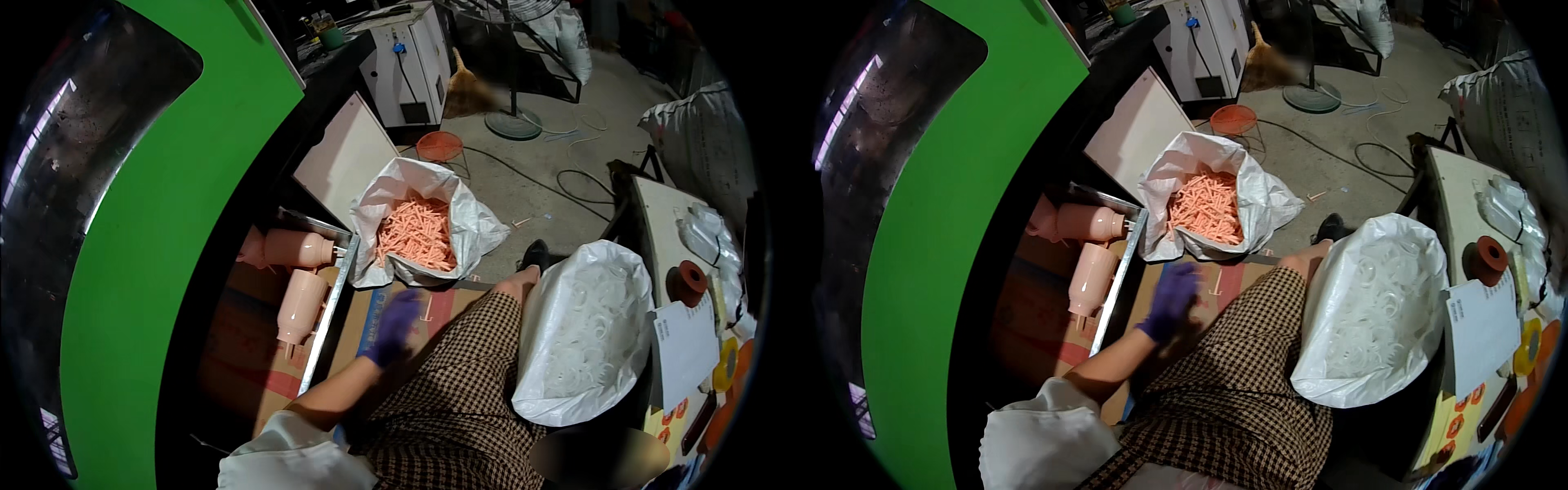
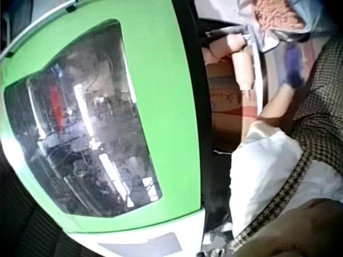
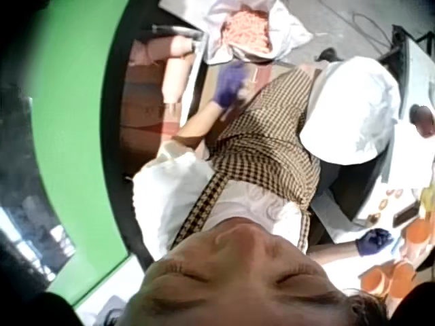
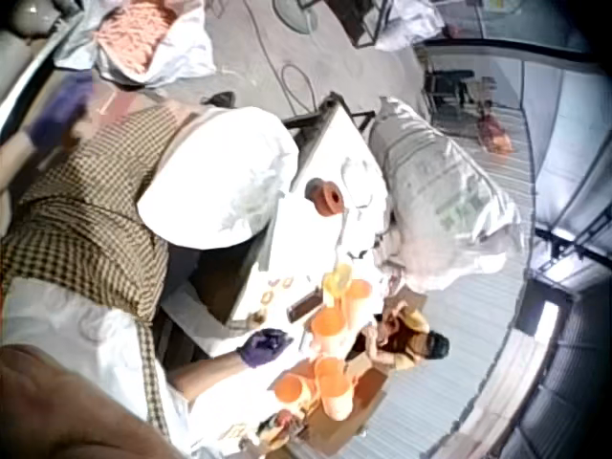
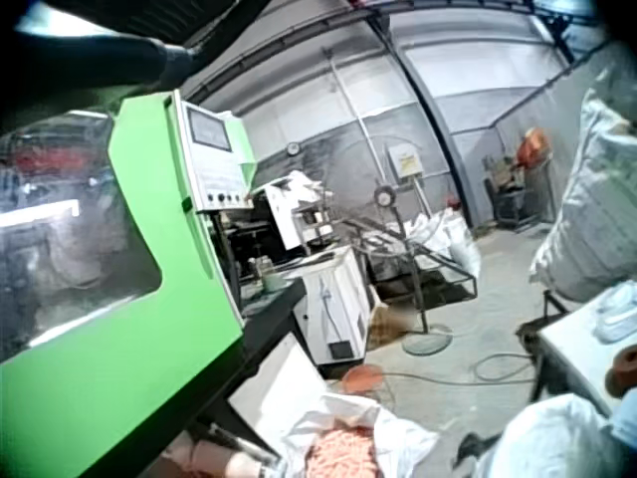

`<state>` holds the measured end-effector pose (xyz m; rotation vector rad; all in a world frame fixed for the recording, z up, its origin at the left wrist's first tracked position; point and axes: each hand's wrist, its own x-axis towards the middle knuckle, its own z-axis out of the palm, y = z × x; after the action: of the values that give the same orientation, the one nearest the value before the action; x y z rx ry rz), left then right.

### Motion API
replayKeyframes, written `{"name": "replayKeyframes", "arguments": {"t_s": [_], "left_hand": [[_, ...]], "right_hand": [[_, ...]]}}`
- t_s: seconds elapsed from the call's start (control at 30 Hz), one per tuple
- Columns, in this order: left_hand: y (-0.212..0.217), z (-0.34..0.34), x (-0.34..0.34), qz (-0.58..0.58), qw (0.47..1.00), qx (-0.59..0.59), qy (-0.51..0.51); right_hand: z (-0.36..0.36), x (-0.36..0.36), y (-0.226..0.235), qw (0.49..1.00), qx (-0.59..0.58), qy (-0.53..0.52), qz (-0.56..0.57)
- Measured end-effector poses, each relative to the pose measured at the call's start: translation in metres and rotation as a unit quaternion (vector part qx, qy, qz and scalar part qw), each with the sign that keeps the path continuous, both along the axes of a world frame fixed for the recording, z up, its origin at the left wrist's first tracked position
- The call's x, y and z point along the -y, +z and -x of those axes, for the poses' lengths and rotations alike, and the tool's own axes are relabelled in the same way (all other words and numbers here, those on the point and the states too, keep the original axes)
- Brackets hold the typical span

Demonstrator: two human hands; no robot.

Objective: The person applies labels to plastic pitchers by hand, inserts small plastic components into the pitchers, marks a production log sheet with a pen, and places the pitchers into a machine.

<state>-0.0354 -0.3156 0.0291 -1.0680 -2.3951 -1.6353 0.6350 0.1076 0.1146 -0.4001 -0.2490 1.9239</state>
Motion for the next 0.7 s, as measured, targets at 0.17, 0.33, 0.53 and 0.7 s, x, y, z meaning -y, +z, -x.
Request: {"name": "replayKeyframes", "arguments": {"t_s": [0.17, 0.33, 0.53, 0.7], "left_hand": [[-0.08, 0.027, 0.248, 0.338, 0.841, 0.205, 0.369], [-0.039, 0.067, 0.189, 0.345, 0.89, 0.022, 0.298], [0.079, 0.053, 0.007, 0.142, 0.977, -0.144, 0.071], [0.1, -0.022, -0.072, 0.113, 0.957, -0.221, -0.147]], "right_hand": [[0.088, 0.004, -0.07, 0.688, 0.582, -0.099, -0.422], [0.236, 0.055, 0.033, 0.916, 0.351, -0.093, -0.171], [0.293, 0.082, 0.067, 0.906, 0.39, 0.022, -0.16], [0.269, 0.121, 0.066, 0.82, 0.505, 0.007, -0.271]]}}
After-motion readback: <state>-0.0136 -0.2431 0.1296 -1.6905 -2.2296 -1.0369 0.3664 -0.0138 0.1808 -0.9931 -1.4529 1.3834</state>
